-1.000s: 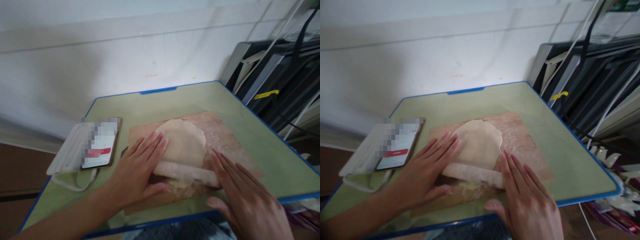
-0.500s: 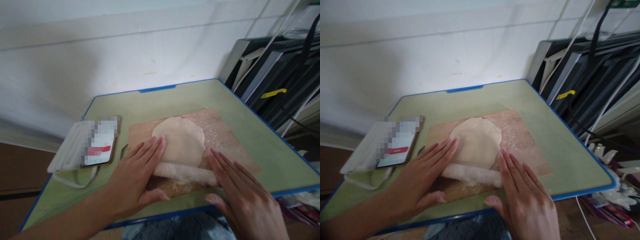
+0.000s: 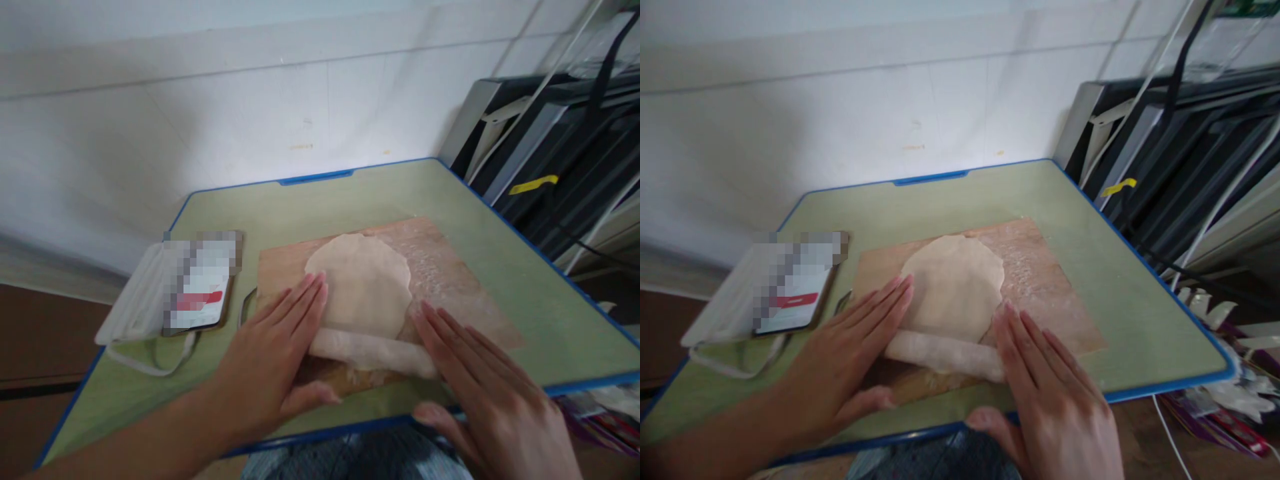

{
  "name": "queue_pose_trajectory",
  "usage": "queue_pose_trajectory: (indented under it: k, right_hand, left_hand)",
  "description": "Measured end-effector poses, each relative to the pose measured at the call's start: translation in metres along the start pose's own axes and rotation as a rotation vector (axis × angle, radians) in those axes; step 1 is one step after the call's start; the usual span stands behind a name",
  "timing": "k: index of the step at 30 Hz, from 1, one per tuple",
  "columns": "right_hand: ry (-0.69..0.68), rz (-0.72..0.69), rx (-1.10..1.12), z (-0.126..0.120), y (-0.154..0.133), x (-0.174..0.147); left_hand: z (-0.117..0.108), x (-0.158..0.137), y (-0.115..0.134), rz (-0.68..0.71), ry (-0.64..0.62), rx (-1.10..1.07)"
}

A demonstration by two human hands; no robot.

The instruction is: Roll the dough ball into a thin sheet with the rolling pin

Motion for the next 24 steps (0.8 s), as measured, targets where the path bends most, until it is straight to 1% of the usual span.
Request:
queue_pose_trajectory:
  k: [1,3,7,9,11,15,17,18,20,21,22,24]
  right_hand:
    - [0.004,-0.025,0.007,0.0,-0.001,-0.002]
    - [0.007,-0.008,0.011,0.003,0.003,0.002]
    - [-0.005,0.135,-0.007,0.016,0.022,0.026]
    - [-0.012,0.154,-0.02,0.017,0.023,0.031]
    - [-0.012,0.135,-0.043,0.013,0.017,0.027]
    - [0.009,0.012,-0.032,-0.003,-0.004,0.004]
    - [0.029,-0.028,-0.008,-0.007,-0.008,-0.001]
    - [0.031,-0.033,-0.006,-0.007,-0.007,-0.001]
    - [0.023,-0.017,-0.019,-0.002,-0.001,0.006]
    - [0.016,0.01,-0.029,0.002,0.003,0.011]
    - [0.013,0.044,-0.037,0.005,0.007,0.016]
    - [0.003,0.111,-0.043,0.01,0.013,0.022]
  left_hand:
    - [0.0,-0.004,0.001,0.008,0.016,0.005]
    - [0.002,0.004,-0.004,0.002,0.004,0.019]
    - [0.003,0.05,-0.026,-0.067,-0.073,0.034]
    - [0.002,0.059,-0.029,-0.081,-0.09,0.03]
    - [0.0,0.049,-0.022,-0.063,-0.075,0.02]
    - [-0.004,0.0,0.005,-0.004,0.029,-0.003]
    - [-0.003,-0.01,0.01,0.015,0.04,-0.001]
    - [-0.003,-0.009,0.008,0.016,0.041,0.003]
    - [-0.001,0.007,-0.001,-0.002,0.027,0.012]
    - [0.0,0.019,-0.006,-0.016,0.014,0.017]
    - [0.003,0.03,-0.012,-0.034,-0.036,0.02]
    - [0.003,0.043,-0.019,-0.072,-0.074,0.026]
Point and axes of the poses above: each hand's wrist, its own x-axis towards the middle knuckle, its own z-axis out of the palm, y = z × x, the point moved 4 cm from there along x, towards the middle knuckle, and after that the axes turned 5 degrees about x, right-handed, at the moved point
